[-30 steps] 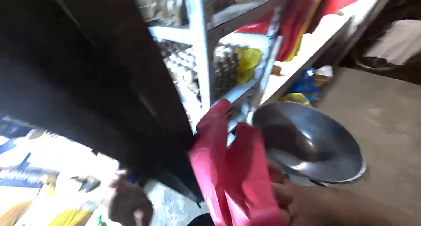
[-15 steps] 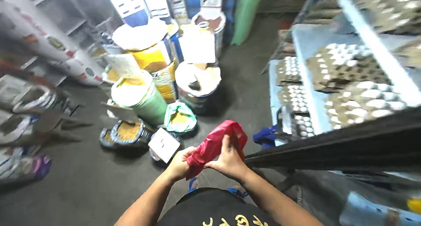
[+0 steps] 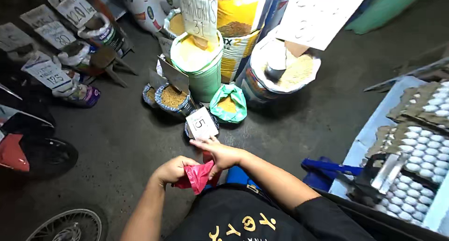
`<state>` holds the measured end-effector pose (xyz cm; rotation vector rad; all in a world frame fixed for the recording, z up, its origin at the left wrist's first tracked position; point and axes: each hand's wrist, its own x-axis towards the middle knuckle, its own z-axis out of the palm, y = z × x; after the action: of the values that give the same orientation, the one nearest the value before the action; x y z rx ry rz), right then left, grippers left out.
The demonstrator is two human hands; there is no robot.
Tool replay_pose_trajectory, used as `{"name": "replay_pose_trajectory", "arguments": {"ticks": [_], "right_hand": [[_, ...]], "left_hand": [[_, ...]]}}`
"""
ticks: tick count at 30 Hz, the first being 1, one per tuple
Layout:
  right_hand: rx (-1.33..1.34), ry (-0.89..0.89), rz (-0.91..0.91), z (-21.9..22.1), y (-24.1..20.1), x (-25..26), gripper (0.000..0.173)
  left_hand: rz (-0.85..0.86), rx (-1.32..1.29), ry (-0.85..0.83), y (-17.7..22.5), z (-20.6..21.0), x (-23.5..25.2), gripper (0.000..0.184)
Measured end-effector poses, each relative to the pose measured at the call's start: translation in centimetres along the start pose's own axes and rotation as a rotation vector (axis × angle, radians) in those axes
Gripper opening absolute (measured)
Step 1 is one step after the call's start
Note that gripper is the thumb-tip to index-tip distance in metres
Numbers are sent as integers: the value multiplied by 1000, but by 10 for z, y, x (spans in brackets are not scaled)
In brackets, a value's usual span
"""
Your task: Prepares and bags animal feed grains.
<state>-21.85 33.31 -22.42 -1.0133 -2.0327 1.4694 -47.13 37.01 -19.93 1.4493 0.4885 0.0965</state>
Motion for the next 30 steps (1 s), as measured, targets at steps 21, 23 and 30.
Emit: {"name": "replay_pose_trajectory", "arguments": {"ticks": [21, 23, 30], "right_hand": [[1037, 1056, 809, -80, 297, -62, 31], [915, 1128, 858, -79, 297, -63, 31], [455, 1073, 1311, -71, 295, -68, 41]], "left_hand": [[-1031, -953, 1326, -411, -57, 306, 65], [-872, -1057, 1526, -451, -53, 335, 66], [-607, -1424, 1794, -421, -66, 323, 45]]}}
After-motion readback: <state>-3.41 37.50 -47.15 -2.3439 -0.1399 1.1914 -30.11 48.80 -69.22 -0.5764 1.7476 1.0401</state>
